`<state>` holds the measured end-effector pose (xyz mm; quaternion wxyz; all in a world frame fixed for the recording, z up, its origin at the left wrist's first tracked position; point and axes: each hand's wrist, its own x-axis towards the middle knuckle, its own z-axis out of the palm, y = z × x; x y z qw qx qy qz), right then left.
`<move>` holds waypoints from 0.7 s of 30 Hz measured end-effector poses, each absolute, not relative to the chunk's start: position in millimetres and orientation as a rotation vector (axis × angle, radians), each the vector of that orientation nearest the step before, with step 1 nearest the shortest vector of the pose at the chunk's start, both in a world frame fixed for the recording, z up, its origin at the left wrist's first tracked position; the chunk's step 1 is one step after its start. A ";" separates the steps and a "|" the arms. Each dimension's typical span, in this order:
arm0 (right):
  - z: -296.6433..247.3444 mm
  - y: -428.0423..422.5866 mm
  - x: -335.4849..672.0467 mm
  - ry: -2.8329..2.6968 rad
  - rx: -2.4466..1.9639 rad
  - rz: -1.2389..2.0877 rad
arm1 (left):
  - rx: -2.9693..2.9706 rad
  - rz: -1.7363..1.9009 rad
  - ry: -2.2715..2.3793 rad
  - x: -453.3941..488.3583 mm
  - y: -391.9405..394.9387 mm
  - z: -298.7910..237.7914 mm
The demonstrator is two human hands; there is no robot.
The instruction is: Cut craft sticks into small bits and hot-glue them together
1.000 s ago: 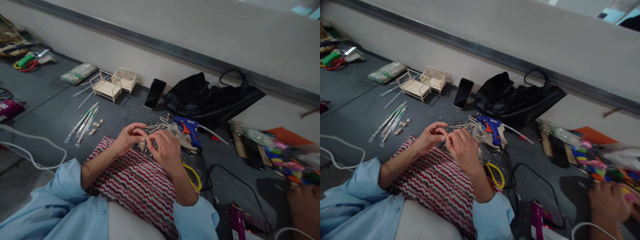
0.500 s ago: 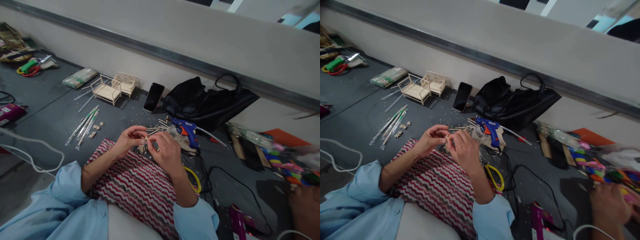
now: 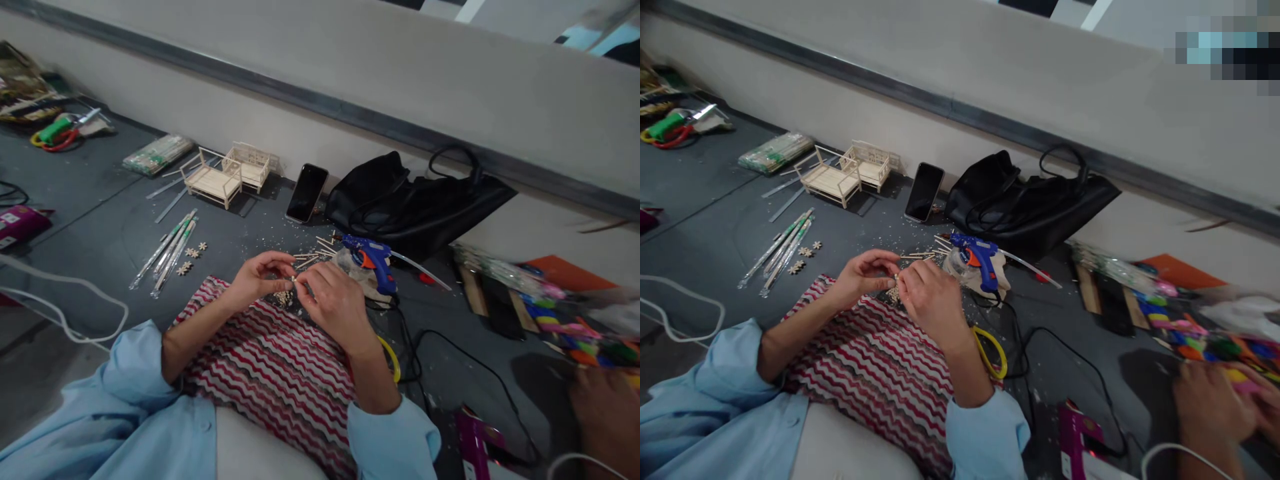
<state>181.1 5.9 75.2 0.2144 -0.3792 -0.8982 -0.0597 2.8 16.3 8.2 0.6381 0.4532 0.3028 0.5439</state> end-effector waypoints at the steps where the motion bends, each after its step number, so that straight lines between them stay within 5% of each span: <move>1: 75.3 5.7 180.9 -2.501 -1.055 -0.167 | 1.046 1.239 0.695 3.2 16.4 8.0; 21: 74.2 5.8 180.9 -2.580 -1.071 -0.202 | 1.103 1.255 0.741 4.7 16.5 10.7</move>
